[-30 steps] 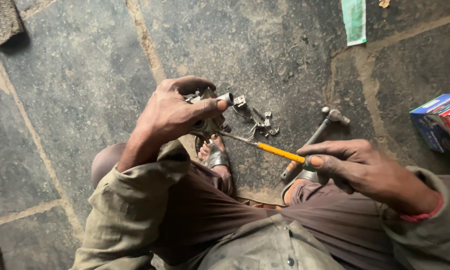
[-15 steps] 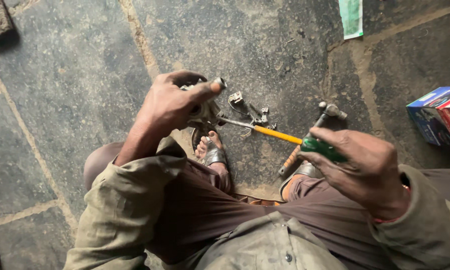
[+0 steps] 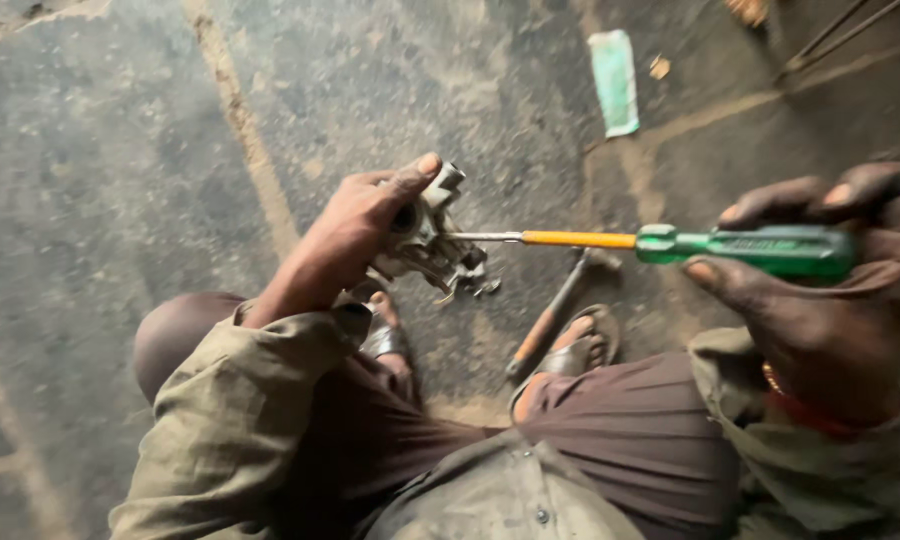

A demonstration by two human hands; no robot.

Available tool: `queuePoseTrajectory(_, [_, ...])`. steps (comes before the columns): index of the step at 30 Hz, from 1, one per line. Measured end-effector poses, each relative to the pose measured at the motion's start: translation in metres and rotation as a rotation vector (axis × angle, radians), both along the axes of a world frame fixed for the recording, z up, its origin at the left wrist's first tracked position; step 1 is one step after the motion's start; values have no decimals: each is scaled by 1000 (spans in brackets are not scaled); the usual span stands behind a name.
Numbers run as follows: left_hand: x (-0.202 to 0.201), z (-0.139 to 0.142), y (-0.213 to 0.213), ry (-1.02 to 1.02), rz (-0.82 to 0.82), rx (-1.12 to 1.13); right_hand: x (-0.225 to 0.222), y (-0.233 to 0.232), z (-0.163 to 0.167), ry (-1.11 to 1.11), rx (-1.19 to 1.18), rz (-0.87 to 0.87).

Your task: The person disassembles and reassembles a carburetor using a screwdriver. They loosen screws, remove the bowl, inspect internal components, and then tighten the screws to secure the parts together while holding the carburetor in their hands.

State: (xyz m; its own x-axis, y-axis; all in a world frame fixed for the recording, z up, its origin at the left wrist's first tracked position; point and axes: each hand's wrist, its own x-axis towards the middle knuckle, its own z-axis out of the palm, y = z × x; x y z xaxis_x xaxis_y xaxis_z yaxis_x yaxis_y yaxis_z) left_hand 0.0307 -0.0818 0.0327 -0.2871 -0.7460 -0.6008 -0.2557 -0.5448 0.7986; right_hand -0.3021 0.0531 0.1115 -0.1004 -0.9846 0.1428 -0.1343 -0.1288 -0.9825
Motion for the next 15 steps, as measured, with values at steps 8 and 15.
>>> queuePoseTrajectory(8, [-45, -8, 27, 761, 213, 288, 33, -10, 48, 104, -384, -363])
queuePoseTrajectory(15, [-47, 2, 40, 976, 208, 204, 38, 1, 49, 309, -622, -373])
